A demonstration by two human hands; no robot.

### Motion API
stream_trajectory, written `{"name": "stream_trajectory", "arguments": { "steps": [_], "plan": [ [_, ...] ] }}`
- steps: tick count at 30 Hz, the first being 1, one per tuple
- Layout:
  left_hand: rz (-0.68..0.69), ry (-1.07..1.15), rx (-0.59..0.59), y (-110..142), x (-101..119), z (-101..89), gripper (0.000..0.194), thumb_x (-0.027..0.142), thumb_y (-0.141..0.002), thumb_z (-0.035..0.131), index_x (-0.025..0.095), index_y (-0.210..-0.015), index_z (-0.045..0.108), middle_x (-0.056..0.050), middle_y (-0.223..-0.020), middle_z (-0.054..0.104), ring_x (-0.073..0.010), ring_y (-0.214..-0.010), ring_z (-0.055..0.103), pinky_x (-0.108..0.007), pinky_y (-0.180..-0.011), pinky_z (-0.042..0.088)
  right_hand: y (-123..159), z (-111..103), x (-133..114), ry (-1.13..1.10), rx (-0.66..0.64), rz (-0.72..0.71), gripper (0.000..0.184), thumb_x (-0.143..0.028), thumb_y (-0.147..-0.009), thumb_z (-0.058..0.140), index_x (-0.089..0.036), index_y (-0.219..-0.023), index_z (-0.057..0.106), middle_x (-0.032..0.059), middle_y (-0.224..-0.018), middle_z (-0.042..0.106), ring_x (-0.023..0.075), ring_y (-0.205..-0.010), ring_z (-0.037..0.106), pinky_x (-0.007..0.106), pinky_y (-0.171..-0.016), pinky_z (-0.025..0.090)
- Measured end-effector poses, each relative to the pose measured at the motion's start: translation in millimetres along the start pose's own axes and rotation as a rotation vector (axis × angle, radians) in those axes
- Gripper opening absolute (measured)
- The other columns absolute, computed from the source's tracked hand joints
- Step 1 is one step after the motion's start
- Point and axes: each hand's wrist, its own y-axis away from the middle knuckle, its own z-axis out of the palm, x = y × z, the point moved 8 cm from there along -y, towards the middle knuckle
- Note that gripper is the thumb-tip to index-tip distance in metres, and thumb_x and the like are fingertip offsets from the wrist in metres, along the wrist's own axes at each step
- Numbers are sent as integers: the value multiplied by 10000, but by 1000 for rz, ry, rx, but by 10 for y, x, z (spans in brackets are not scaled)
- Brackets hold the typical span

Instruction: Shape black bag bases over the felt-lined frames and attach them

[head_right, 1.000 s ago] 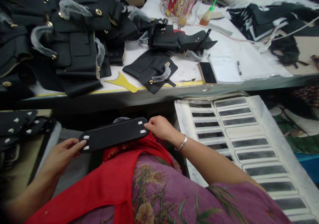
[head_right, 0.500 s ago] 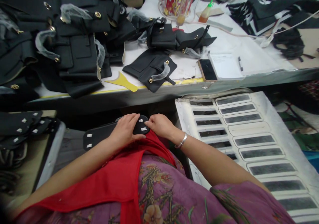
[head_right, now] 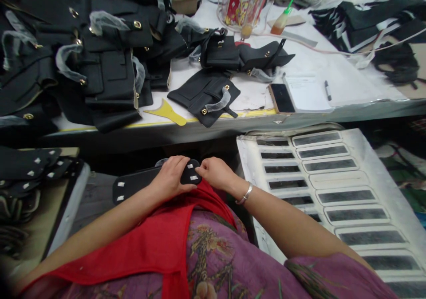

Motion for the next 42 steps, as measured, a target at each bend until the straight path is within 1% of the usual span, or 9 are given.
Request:
{"name": "stream_trajectory", "arguments": {
  "steps": [7,10,12,15,17,19,23,31,42],
  "plan": [
    [-37,37,13,21,40,-33,731,480,-621,753,141,-1198,462,-159,-1190,526,-316,-1112,472,-474,-976,364,11,-28,-122,220,31,-21,306,-374,-820,466,-179,-601,553,46,-608,611,130,-535,482,269,-509,259],
    [2,83,100,203,-42,-210,863,589,-629,709,151,-1296,380,-175,-1290,477,-314,-1214,414,-494,-1055,279,-36,-5,-154,262,14,-13,350,-431,-819,439,-191,-584,537,37,-577,595,141,-518,494,269,-499,272],
    [-90,98,247,479,-279,-464,746,590,-708,638,167,-1275,404,-153,-1284,489,-283,-1206,423,-457,-1044,303,-78,27,-159,267,-19,-5,375,-469,-811,428,-199,-570,529,29,-549,579,148,-502,501,269,-490,282],
    [-469,99,483,1139,-893,-844,344,457,-841,522,166,-1024,543,-98,-1024,591,-218,-975,534,-367,-885,417,-102,66,-158,244,-47,0,402,-515,-799,415,-208,-566,530,25,-524,561,156,-484,506,272,-476,294],
    [-707,185,487,1543,-1295,-891,272,436,-843,505,170,-861,559,-50,-829,591,-181,-793,550,-314,-739,441,-100,86,-129,222,-50,20,419,-545,-792,411,-211,-571,530,24,-518,553,158,-478,501,273,-470,300],
    [-811,354,383,1757,-1558,-782,305,468,-817,521,171,-758,558,-12,-704,572,-153,-673,533,-271,-628,417,-97,109,-81,209,-51,52,434,-573,-785,410,-214,-570,524,21,-504,537,156,-470,488,273,-467,304],
    [-800,630,259,1797,-1680,-583,342,486,-765,563,154,-683,571,3,-636,567,-127,-605,502,-233,-553,378,-93,152,-12,184,-52,86,453,-600,-786,400,-217,-566,503,11,-468,498,149,-449,459,271,-458,303],
    [-776,776,309,1754,-1717,-527,328,456,-766,565,143,-670,589,-5,-630,579,-120,-602,502,-220,-553,398,-69,159,-17,156,-51,113,451,-607,-785,414,-215,-579,499,5,-454,492,140,-429,442,265,-444,300],
    [-776,684,303,1765,-1773,-499,318,456,-764,583,153,-667,589,15,-604,568,-113,-570,495,-223,-543,364,-72,170,6,149,-59,129,479,-647,-763,426,-211,-583,510,0,-453,474,132,-421,415,264,-441,300]
  ]
}}
